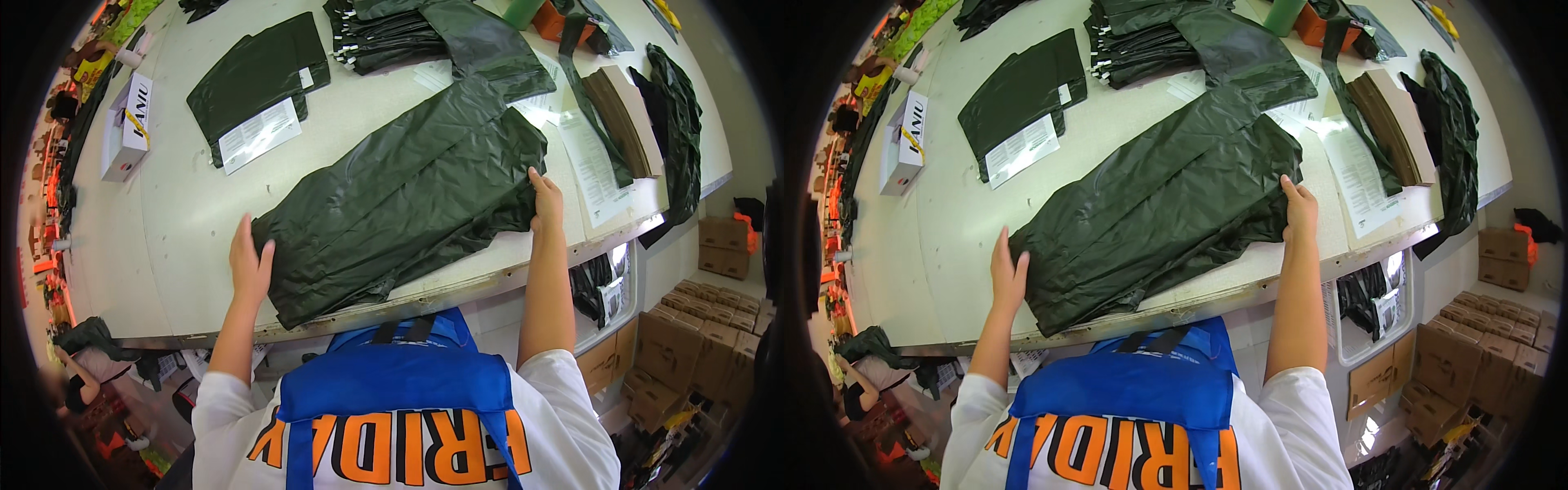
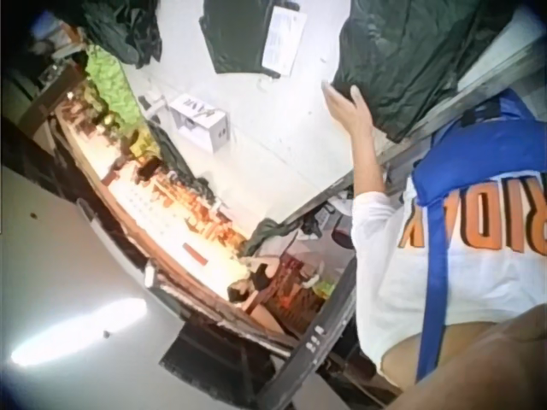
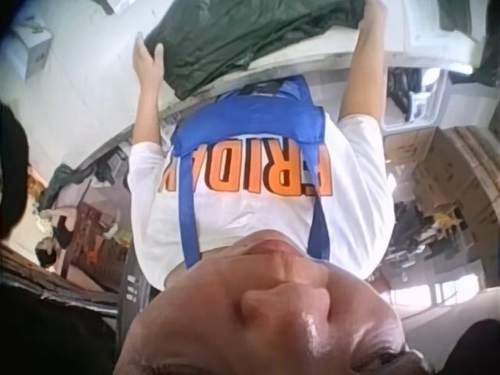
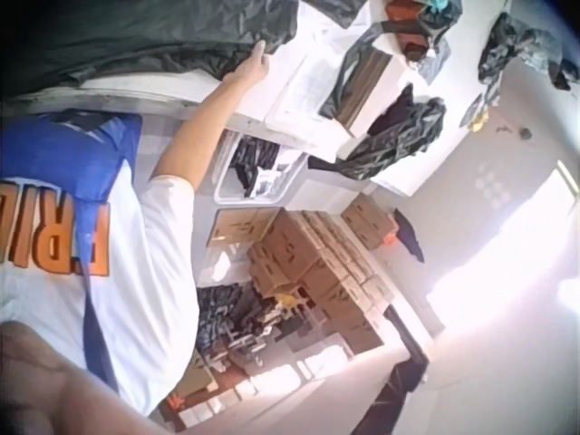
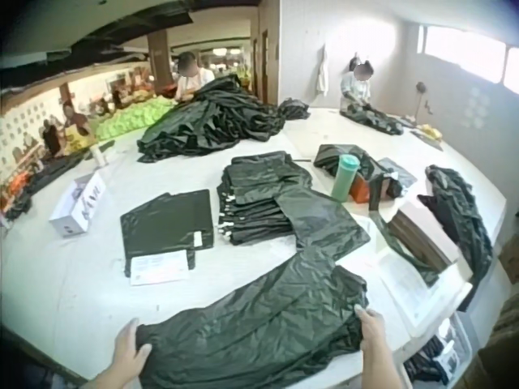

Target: The person folds a dark green jacket on a white table, aligning edges and smoothing the fabric. They use a small blade to cut a tag or thread, then fold the jacket into a compact bundle and place it into a dark green pouch. The person repeats the process with another jacket, folding and placing it into a pouch.

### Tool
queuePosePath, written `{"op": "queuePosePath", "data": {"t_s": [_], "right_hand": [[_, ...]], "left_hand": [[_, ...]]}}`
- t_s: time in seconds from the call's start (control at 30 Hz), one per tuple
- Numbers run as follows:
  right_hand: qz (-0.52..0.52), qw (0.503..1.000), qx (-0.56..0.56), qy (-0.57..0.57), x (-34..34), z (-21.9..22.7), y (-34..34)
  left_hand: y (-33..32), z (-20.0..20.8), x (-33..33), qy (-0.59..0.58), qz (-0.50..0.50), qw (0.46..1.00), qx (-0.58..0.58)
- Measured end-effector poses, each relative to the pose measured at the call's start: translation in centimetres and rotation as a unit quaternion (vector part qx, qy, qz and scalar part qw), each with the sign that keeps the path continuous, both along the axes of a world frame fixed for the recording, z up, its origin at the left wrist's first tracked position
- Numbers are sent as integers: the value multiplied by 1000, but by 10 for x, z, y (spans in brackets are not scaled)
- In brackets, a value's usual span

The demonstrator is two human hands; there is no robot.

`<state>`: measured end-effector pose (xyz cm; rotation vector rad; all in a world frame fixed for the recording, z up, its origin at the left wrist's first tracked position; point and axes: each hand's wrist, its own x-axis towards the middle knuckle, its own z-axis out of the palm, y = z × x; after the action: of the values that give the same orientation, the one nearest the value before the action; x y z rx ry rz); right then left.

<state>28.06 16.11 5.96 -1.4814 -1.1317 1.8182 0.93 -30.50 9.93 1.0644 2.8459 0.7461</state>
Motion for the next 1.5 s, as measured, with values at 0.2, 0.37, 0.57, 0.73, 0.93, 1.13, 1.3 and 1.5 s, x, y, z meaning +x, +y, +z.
{"op": "queuePosePath", "data": {"t_s": [0.2, 0.37, 0.57, 0.73, 0.93, 1.13, 1.3, 1.5], "right_hand": [[-102, 986, 115, 68, 13, 15, -23], [-190, 979, 62, 47, 36, 21, -53], [-316, 940, 15, 125, 44, -4, -62], [-276, 956, 3, 97, 60, -19, -60], [-86, 994, 58, 28, 88, 18, -16], [4, 997, 71, 23, 99, 8, 13], [-7, 990, 118, -73, 100, -8, 11], [57, 988, 118, -78, 100, 0, 15]], "left_hand": [[101, 20, -30, -176, -5, 970, -170], [123, 16, -35, -164, -129, 961, -179], [247, 16, -23, -229, -264, 917, -195], [342, 2, 10, -304, -298, 898, -111], [390, 8, 42, -214, -327, 908, -150], [373, 10, 92, 132, -391, 899, -149], [379, 12, 107, 120, -427, 891, -100], [380, -2, 117, 201, -402, 891, -68]]}}
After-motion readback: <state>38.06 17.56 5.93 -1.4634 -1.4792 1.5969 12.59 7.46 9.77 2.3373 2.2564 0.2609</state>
